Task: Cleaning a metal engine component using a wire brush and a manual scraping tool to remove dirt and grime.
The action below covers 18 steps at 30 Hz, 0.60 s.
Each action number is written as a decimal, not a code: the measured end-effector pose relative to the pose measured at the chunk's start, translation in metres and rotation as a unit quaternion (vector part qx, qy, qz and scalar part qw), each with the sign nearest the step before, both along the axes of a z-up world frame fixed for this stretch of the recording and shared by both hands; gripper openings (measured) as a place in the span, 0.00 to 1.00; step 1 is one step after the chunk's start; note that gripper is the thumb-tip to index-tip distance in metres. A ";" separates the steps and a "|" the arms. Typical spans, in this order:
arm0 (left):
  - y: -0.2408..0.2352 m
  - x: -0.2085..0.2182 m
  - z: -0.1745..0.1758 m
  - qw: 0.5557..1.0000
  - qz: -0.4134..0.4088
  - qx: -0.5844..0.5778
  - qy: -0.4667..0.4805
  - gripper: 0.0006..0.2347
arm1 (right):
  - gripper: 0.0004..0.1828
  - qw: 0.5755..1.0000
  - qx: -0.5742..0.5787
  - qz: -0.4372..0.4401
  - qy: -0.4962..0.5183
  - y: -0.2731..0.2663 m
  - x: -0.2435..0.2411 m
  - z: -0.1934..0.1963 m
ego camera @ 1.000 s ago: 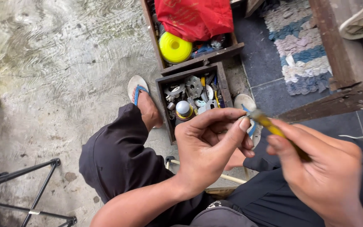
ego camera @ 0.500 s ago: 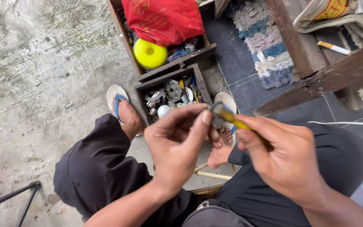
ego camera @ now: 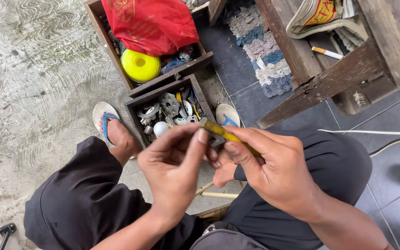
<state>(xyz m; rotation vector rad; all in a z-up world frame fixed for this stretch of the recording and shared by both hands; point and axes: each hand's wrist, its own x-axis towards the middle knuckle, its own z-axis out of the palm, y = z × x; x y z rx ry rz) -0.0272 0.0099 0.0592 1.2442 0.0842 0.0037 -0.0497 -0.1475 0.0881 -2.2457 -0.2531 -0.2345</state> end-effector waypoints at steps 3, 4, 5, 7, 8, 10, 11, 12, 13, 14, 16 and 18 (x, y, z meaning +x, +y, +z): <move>0.003 0.005 0.002 1.000 0.006 -0.017 0.011 0.05 | 0.15 0.999 0.007 0.040 0.027 0.003 0.006 0.008; 0.002 0.005 0.003 1.000 0.005 -0.017 0.012 0.05 | 0.15 0.999 0.007 0.038 0.028 0.002 0.003 0.006; 0.002 0.006 0.005 1.000 0.006 -0.012 0.009 0.05 | 0.15 1.000 0.003 0.015 0.016 0.001 0.001 0.003; 0.000 0.004 0.006 1.000 0.013 0.000 0.005 0.05 | 0.16 1.000 0.005 -0.004 0.004 0.000 -0.001 0.000; -0.002 0.000 0.005 1.000 0.002 -0.004 0.019 0.05 | 0.15 1.000 -0.004 -0.011 0.025 -0.001 -0.001 0.000; -0.002 0.000 0.003 0.999 -0.005 0.000 0.033 0.06 | 0.15 0.999 -0.006 -0.013 0.045 -0.002 0.000 -0.003; -0.001 0.005 0.001 0.999 0.003 -0.039 0.031 0.05 | 0.14 0.999 -0.022 -0.008 0.045 -0.004 0.001 -0.004; 0.000 0.009 -0.001 0.996 0.011 -0.078 0.029 0.04 | 0.13 0.998 -0.037 -0.002 0.046 -0.006 0.001 -0.005; 0.000 0.008 -0.001 0.997 0.017 -0.075 0.028 0.04 | 0.13 0.998 -0.034 0.003 0.045 -0.005 0.000 -0.003; 0.000 0.006 0.000 0.997 0.014 -0.068 0.020 0.04 | 0.13 0.999 -0.038 -0.018 0.033 -0.004 -0.001 -0.001; 0.000 0.003 0.001 0.998 0.012 -0.061 0.014 0.04 | 0.13 0.998 -0.042 -0.039 0.023 -0.003 -0.002 -0.001; 0.002 0.002 0.005 0.996 -0.004 -0.087 0.017 0.04 | 0.12 0.998 -0.043 0.007 0.052 -0.003 0.001 -0.005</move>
